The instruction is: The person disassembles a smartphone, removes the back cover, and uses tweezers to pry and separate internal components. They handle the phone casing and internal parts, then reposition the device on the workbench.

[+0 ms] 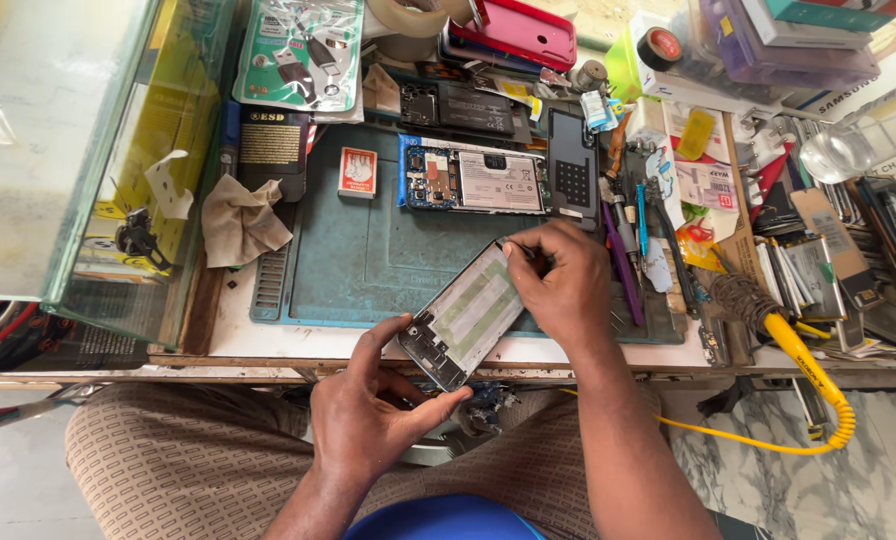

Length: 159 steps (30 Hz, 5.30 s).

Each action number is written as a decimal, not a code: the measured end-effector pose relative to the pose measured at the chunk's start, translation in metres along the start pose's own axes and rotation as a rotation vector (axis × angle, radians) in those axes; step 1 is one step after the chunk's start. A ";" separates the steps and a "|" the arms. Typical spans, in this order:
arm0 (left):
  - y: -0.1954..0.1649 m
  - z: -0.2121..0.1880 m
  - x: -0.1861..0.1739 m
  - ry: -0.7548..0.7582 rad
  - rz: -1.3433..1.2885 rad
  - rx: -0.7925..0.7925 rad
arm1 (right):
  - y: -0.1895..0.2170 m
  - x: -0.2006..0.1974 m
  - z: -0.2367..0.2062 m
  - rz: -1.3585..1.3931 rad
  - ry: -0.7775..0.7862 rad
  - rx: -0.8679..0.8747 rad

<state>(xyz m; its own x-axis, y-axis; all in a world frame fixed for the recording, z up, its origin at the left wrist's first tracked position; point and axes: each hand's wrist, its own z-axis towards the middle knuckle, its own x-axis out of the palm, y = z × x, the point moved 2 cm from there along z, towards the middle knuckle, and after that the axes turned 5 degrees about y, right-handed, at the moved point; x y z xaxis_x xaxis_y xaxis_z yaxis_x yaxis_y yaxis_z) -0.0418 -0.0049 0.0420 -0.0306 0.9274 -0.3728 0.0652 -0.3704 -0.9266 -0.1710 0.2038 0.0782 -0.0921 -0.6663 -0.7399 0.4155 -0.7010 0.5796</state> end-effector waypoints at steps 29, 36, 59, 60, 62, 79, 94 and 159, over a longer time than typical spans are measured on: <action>0.000 0.005 0.007 -0.030 -0.093 0.093 | 0.024 0.000 -0.001 -0.089 0.080 -0.137; -0.005 0.001 0.004 -0.034 -0.092 0.091 | 0.017 -0.003 -0.002 -0.016 0.077 -0.131; -0.008 -0.001 -0.005 -0.081 -0.007 0.131 | -0.005 0.001 0.012 0.234 0.182 0.328; -0.007 0.000 -0.004 -0.072 -0.005 0.120 | -0.006 0.002 0.011 0.241 0.156 0.277; -0.006 0.000 -0.004 -0.055 -0.001 0.083 | -0.005 0.010 0.006 0.258 0.119 0.176; -0.015 -0.004 -0.011 -0.007 0.020 0.017 | 0.014 0.006 -0.002 0.077 0.020 0.102; -0.012 -0.005 -0.012 -0.023 0.051 0.060 | 0.020 0.005 -0.002 0.059 0.018 0.035; -0.027 -0.024 0.023 0.003 -0.646 -0.108 | -0.019 -0.097 -0.066 -0.192 -0.283 0.055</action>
<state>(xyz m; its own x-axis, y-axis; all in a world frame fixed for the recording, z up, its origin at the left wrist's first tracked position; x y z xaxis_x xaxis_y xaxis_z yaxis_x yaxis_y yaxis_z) -0.0199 0.0275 0.0603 -0.0944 0.9617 0.2574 0.1341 0.2685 -0.9539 -0.1098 0.2981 0.1163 -0.4144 -0.5599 -0.7175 0.3179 -0.8278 0.4623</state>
